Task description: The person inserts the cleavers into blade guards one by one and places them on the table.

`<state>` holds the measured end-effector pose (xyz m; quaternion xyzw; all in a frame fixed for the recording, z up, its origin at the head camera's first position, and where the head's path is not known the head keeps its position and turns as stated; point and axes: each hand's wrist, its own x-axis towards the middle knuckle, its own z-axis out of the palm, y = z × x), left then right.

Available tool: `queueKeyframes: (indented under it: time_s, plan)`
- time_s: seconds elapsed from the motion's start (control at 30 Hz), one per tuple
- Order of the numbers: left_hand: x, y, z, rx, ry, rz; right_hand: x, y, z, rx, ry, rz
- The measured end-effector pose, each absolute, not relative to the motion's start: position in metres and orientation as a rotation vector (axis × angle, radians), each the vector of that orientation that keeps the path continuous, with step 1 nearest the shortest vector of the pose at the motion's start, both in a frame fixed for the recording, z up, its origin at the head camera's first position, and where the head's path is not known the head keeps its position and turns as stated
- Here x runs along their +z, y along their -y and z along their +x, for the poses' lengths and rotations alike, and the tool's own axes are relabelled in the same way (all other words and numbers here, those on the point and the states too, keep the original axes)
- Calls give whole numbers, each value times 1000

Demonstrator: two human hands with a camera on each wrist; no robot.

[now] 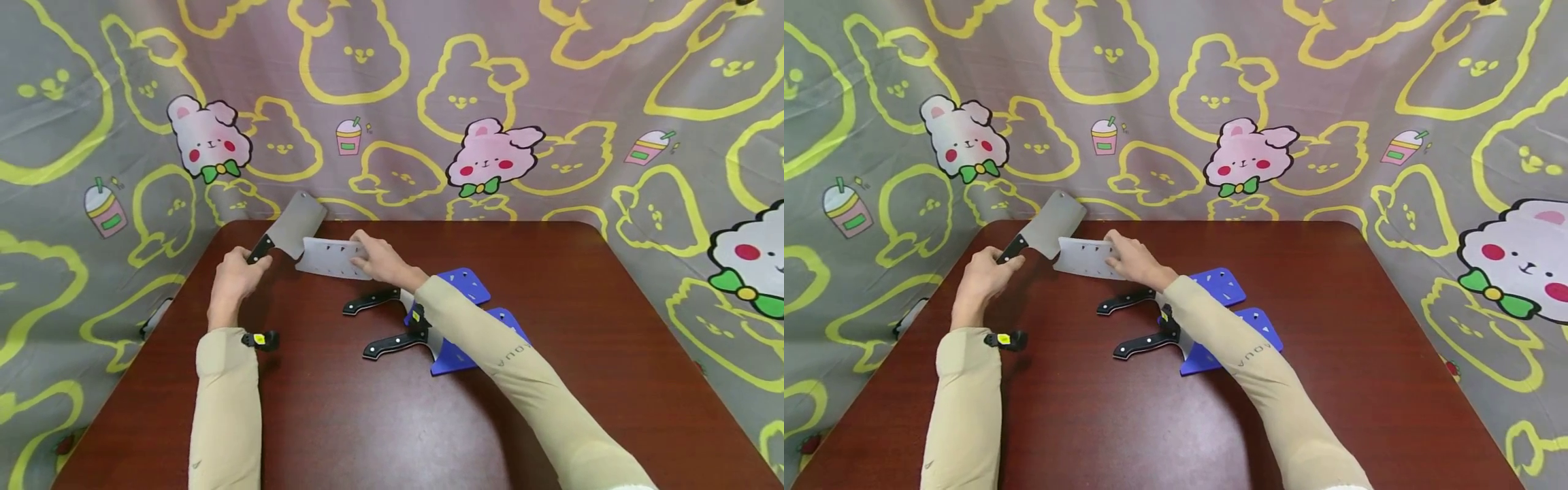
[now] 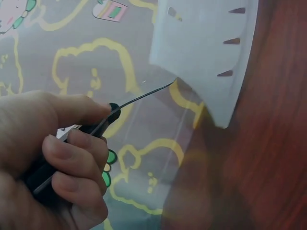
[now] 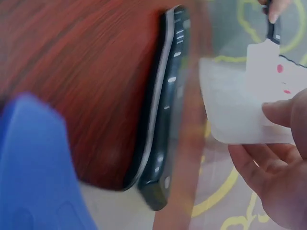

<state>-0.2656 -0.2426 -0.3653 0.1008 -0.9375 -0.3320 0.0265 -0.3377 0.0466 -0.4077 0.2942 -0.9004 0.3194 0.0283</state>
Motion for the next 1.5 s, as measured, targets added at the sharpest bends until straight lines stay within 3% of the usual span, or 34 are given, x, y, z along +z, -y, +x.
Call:
queueKeyframes:
  time_s: [0.63, 1.13, 1.5]
  plan:
    - [-335, 224, -250, -1116, 2805, 83, -375, -96, -308, 1506, 2268, 488]
    - [-306, 215, -226, -1259, 2749, -176, -334, -144, -254, 1672, 2067, 508]
    - [-298, 208, -217, -1363, 2757, -320, -347, -183, -240, 1672, 1909, 543]
